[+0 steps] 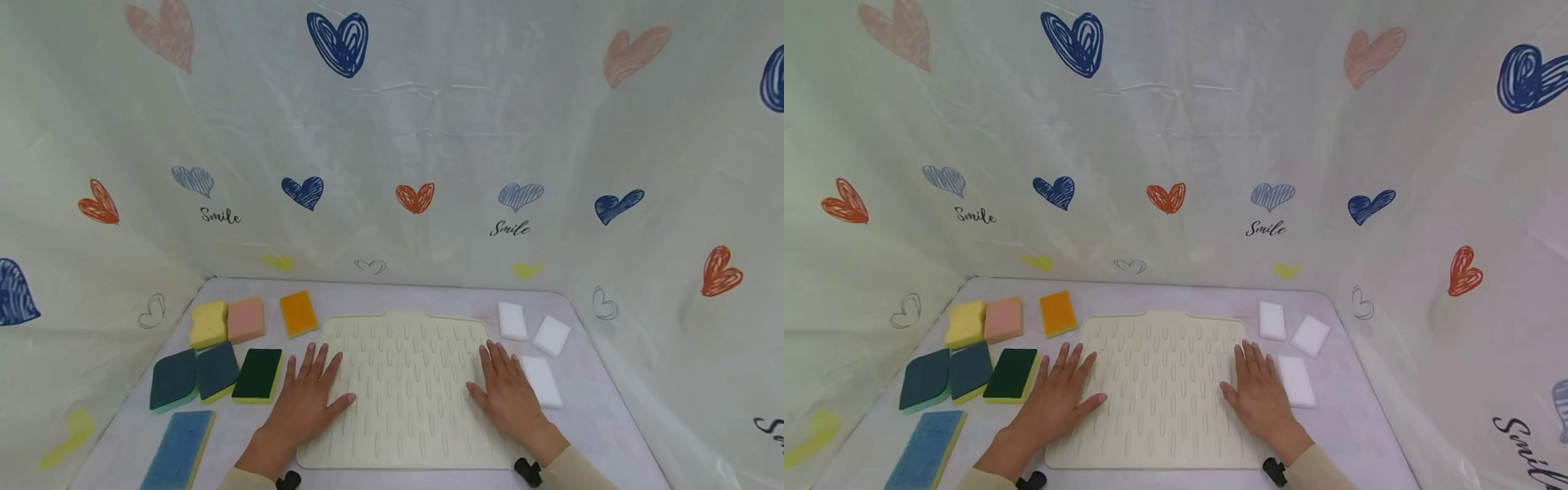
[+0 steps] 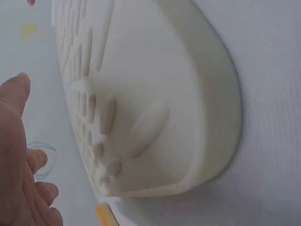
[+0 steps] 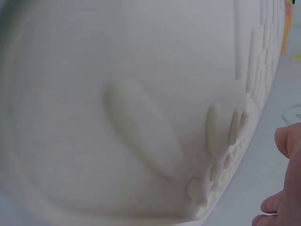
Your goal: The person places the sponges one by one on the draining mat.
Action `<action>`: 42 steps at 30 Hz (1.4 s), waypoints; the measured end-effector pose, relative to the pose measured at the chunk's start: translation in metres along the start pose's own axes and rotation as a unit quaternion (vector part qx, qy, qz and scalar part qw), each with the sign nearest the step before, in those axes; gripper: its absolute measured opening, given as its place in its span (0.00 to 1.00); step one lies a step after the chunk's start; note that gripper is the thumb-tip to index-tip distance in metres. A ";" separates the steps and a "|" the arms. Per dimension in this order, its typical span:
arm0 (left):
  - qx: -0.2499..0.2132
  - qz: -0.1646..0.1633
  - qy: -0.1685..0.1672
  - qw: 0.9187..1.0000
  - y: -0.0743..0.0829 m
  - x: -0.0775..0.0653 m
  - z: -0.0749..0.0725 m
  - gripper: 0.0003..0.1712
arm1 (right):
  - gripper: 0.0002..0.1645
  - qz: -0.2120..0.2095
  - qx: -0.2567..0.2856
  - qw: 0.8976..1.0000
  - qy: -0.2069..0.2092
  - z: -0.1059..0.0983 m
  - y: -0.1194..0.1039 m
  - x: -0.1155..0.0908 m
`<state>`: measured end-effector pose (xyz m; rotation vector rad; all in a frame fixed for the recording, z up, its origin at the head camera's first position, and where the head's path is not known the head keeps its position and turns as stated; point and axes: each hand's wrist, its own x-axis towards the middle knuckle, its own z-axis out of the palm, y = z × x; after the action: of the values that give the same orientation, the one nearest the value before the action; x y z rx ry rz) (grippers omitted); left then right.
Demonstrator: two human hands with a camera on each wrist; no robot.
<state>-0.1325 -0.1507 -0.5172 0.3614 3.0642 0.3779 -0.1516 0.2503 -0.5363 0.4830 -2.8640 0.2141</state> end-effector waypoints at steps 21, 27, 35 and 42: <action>-0.028 0.008 -0.010 1.000 -0.014 -0.010 0.006 0.45 | 0.34 -0.031 0.009 0.999 -0.026 0.013 0.030 -0.007; -0.028 0.006 -0.007 1.000 -0.016 -0.011 0.004 0.45 | 0.33 -0.034 -0.011 0.999 -0.031 0.012 0.039 -0.007; -0.037 0.007 -0.001 0.999 -0.020 -0.010 0.002 0.45 | 0.33 -0.070 -0.069 0.993 -0.058 0.006 0.048 -0.002; -0.034 0.006 -0.005 0.999 -0.022 -0.008 0.001 0.46 | 0.33 -0.072 -0.093 0.990 -0.078 0.002 0.056 -0.004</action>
<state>-0.1299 -0.1732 -0.5234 0.3767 3.0309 0.4791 -0.1675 0.3031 -0.5444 0.6931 -2.9437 -0.1192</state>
